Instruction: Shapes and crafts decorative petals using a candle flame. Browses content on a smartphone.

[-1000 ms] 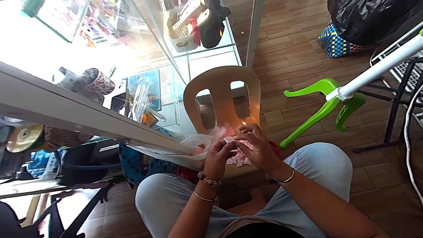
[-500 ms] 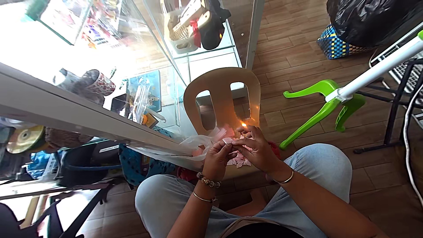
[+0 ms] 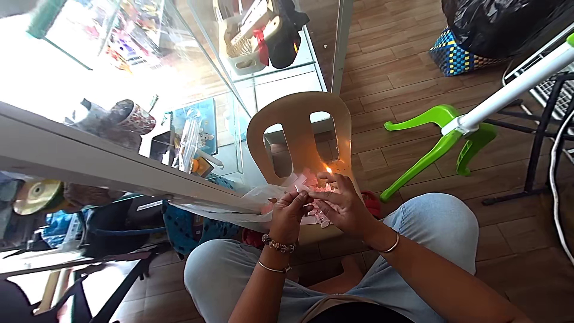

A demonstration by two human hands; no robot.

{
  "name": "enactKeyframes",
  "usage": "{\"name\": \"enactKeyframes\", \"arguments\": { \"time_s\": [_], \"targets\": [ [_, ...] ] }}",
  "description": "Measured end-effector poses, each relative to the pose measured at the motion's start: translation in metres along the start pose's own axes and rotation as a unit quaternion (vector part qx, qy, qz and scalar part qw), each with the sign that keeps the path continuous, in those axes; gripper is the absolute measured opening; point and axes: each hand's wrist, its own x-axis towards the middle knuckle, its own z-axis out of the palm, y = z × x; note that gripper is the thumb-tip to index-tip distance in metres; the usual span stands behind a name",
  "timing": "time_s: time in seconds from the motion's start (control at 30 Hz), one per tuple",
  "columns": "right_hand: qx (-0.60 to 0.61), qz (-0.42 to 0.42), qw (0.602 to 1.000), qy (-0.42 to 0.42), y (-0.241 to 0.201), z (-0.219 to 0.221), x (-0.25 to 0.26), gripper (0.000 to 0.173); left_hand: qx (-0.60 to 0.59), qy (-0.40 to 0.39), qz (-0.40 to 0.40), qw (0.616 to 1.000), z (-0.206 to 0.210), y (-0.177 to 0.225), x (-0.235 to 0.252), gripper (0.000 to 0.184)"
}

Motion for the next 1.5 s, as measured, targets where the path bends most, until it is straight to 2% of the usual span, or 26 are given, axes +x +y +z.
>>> {"name": "enactKeyframes", "arguments": {
  "time_s": [0.13, 0.2, 0.4, 0.47, 0.57, 0.63, 0.83, 0.97, 1.07, 1.13, 1.2, 1.27, 1.33, 1.4, 1.43, 1.5],
  "targets": [
    [0.205, 0.211, 0.956, -0.015, -0.012, -0.010, 0.009, 0.022, 0.053, -0.039, 0.041, 0.997, -0.001, -0.005, 0.000, 0.014],
    [0.250, 0.263, 0.932, -0.026, -0.011, -0.011, 0.011, 0.021, 0.081, -0.057, 0.060, 0.993, -0.001, -0.007, -0.001, 0.012],
    [0.291, 0.289, 0.912, -0.028, -0.010, -0.011, 0.013, 0.009, 0.127, -0.078, 0.104, 0.983, -0.003, -0.011, -0.001, 0.008],
    [0.351, 0.332, 0.875, -0.029, -0.014, -0.013, 0.014, 0.006, 0.145, -0.084, 0.129, 0.977, -0.005, -0.013, 0.000, 0.007],
    [0.450, 0.433, 0.780, -0.050, -0.020, -0.020, 0.018, 0.004, 0.186, -0.111, 0.198, 0.956, -0.013, -0.018, 0.006, 0.008],
    [0.481, 0.474, 0.734, -0.070, -0.021, -0.023, 0.020, 0.004, 0.197, -0.132, 0.227, 0.944, -0.016, -0.019, 0.007, 0.009],
    [0.527, 0.487, 0.682, -0.142, -0.014, -0.027, 0.015, 0.008, 0.138, -0.193, 0.223, 0.945, -0.019, -0.024, 0.006, 0.009],
    [0.537, 0.485, 0.666, -0.179, -0.012, -0.029, 0.011, 0.006, 0.144, -0.242, 0.188, 0.941, -0.021, -0.024, 0.006, 0.007],
    [0.539, 0.482, 0.658, -0.209, -0.010, -0.029, 0.009, 0.014, 0.168, -0.287, 0.142, 0.932, -0.023, -0.017, 0.004, 0.026],
    [0.537, 0.487, 0.652, -0.223, -0.010, -0.028, 0.008, 0.020, 0.159, -0.315, 0.130, 0.927, -0.025, -0.015, 0.005, 0.019],
    [0.530, 0.502, 0.648, -0.218, -0.012, -0.028, 0.007, 0.011, 0.148, -0.331, 0.132, 0.922, -0.028, -0.014, 0.007, 0.006],
    [0.523, 0.506, 0.653, -0.212, -0.014, -0.029, 0.008, 0.010, 0.144, -0.333, 0.142, 0.921, -0.029, -0.014, 0.009, 0.003],
    [0.512, 0.490, 0.674, -0.206, -0.015, -0.029, 0.010, 0.010, 0.127, -0.304, 0.146, 0.933, -0.027, -0.015, 0.009, 0.004],
    [0.502, 0.462, 0.708, -0.181, -0.014, -0.030, 0.013, 0.005, 0.089, -0.238, 0.140, 0.957, -0.021, -0.020, 0.008, 0.006],
    [0.497, 0.446, 0.728, -0.155, -0.015, -0.031, 0.015, 0.001, 0.065, -0.208, 0.134, 0.967, -0.019, -0.023, 0.008, 0.007],
    [0.463, 0.395, 0.788, -0.096, -0.017, -0.033, 0.018, 0.006, 0.027, -0.164, 0.121, 0.979, -0.014, -0.026, 0.009, 0.010]
  ]
}}
